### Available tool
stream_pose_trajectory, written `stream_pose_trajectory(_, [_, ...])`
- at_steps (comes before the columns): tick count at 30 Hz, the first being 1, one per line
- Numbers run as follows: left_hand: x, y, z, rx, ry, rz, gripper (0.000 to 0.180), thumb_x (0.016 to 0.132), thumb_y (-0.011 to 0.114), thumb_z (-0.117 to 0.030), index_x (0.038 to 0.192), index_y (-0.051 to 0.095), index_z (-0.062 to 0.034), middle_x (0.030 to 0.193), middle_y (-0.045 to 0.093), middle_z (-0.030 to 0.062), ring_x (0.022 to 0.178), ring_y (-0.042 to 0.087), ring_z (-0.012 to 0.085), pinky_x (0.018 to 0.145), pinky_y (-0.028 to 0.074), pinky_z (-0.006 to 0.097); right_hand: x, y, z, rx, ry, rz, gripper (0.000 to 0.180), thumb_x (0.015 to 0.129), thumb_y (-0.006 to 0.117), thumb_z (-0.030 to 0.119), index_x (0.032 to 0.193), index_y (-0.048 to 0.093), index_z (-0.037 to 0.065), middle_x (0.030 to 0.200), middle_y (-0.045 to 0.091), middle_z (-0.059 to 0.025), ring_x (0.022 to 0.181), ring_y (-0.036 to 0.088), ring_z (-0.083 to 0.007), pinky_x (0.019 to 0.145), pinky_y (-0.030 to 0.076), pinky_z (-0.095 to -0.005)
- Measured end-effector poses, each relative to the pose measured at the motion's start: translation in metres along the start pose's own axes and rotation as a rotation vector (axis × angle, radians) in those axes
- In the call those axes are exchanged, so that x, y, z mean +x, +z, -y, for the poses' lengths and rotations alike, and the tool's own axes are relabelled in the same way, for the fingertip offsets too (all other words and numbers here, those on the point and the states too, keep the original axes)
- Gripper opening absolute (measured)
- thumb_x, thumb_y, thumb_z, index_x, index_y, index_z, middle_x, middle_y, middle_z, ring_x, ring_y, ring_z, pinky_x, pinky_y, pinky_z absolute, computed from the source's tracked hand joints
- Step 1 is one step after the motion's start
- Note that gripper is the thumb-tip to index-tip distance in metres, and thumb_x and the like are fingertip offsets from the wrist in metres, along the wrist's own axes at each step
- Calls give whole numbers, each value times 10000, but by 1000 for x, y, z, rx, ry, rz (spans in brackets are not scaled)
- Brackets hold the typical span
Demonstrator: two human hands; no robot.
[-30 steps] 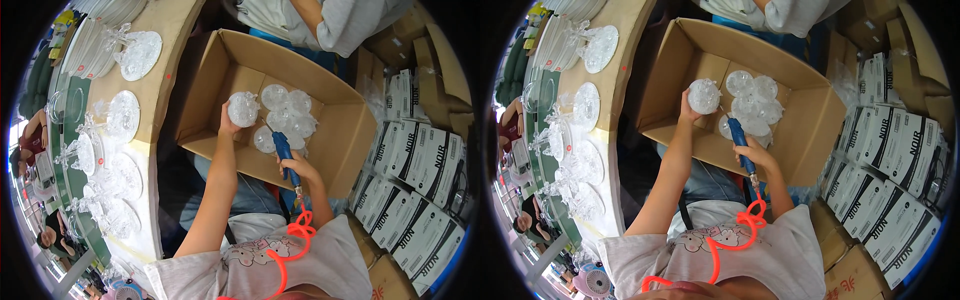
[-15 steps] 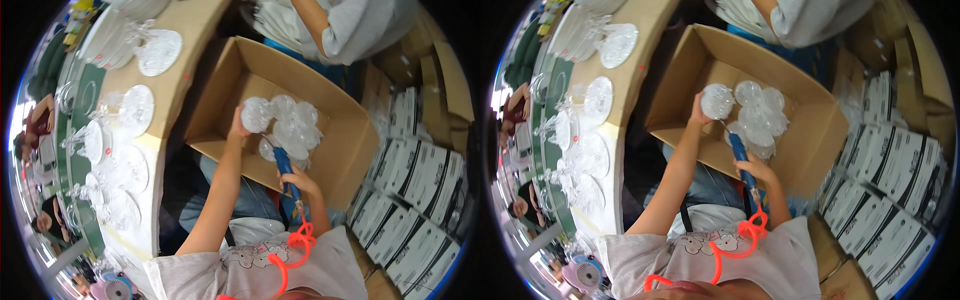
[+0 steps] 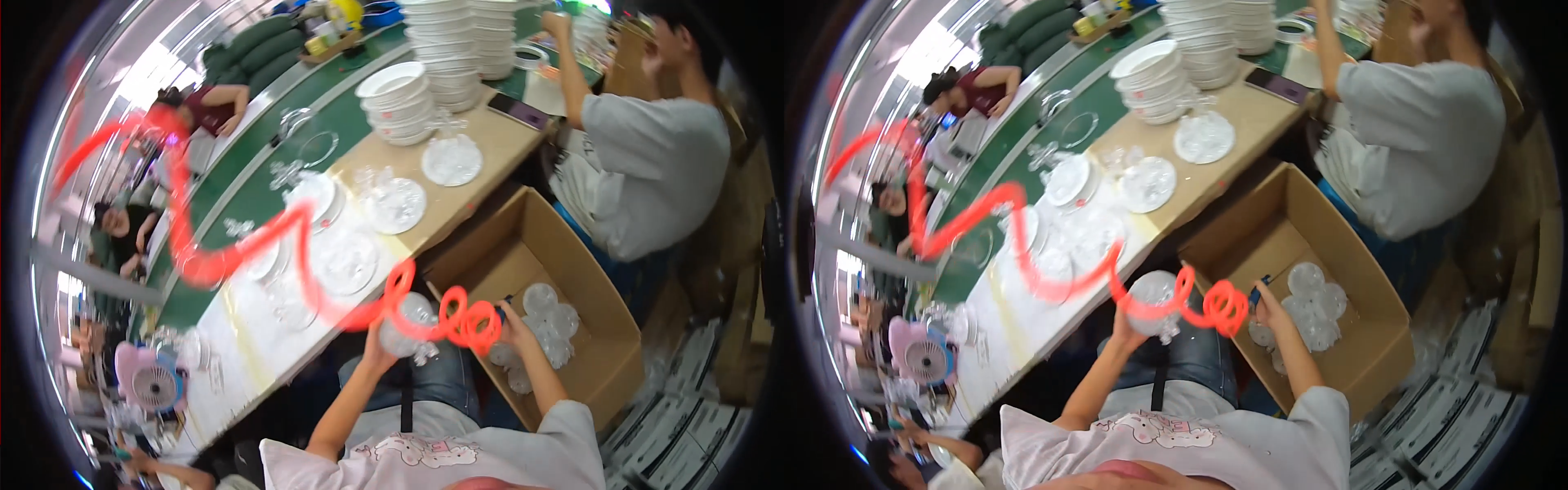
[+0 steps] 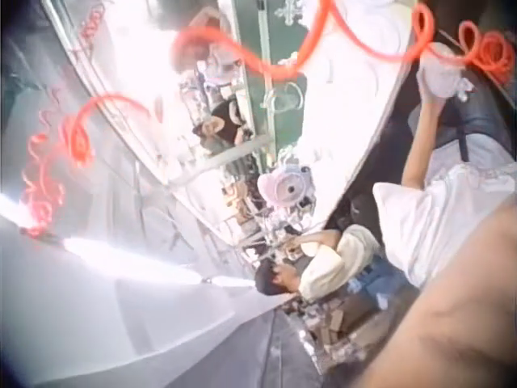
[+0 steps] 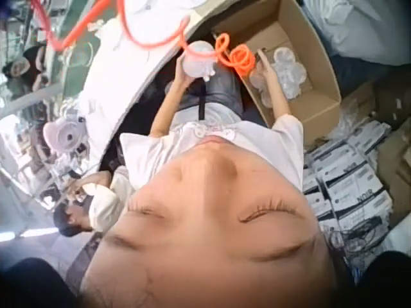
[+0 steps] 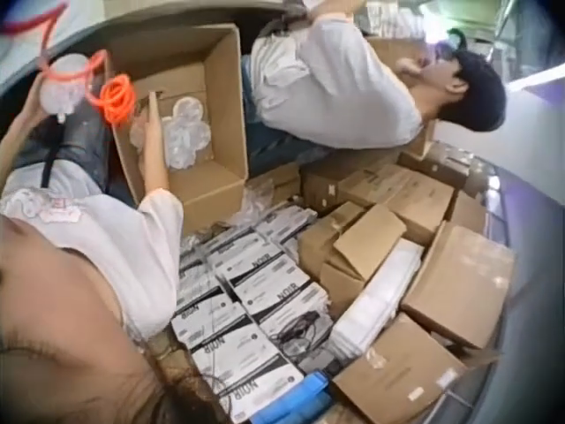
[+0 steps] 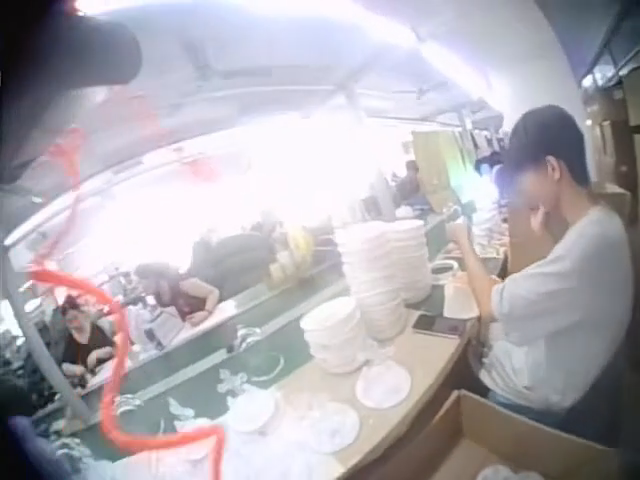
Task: Assembling decorative light fixtures by cleaning components with an air duster and placing glass domes onto bases.
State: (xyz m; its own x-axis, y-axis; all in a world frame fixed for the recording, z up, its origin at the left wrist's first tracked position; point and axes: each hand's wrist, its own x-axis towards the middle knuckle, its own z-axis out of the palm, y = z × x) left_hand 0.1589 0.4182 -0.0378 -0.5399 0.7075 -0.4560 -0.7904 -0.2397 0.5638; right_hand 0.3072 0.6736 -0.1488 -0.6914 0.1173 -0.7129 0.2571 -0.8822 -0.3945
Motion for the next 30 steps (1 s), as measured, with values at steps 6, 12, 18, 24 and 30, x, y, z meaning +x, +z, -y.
stream_pose_trajectory(6, [-145,-2,-32,-254,77,-132,755,750,441,-563,1356,314,-130,1370,330,180,1202,348,453,863,266,740,90,-29,20,-18,169,-155,670,791,497,591,1173,443,44,1033,583,-137,934,566,-284,864,465,-428])
stream_pose_trajectory(12, [-216,-30,-55,-459,589,-357,591,836,402,-462,1292,413,-86,1288,460,127,1157,457,317,969,363,478,62,15,1,-529,-537,-182,287,861,532,275,966,562,10,881,619,-73,825,600,-172,712,487,-303])
stream_pose_trajectory(18, [-208,-58,-124,-387,536,-272,564,865,370,-427,1274,413,-41,1264,475,152,1149,471,321,967,377,465,-124,228,-28,-1010,-911,155,90,809,594,39,896,612,27,808,613,-25,740,580,-97,654,456,-224])
stream_pose_trajectory(24, [-172,-123,-191,-140,398,-342,520,910,341,-363,1255,399,21,1233,498,161,1121,503,289,950,417,404,-147,330,-70,-1399,-1130,708,121,741,612,7,856,628,42,734,597,-84,641,591,-204,576,468,-272])
stream_pose_trajectory(30, [-150,-164,-211,462,530,-657,602,937,314,-454,1196,471,66,1000,604,156,918,568,197,818,432,288,-138,348,-73,-1601,-1123,712,102,754,600,51,850,620,76,719,585,-62,646,594,-198,560,468,-288])
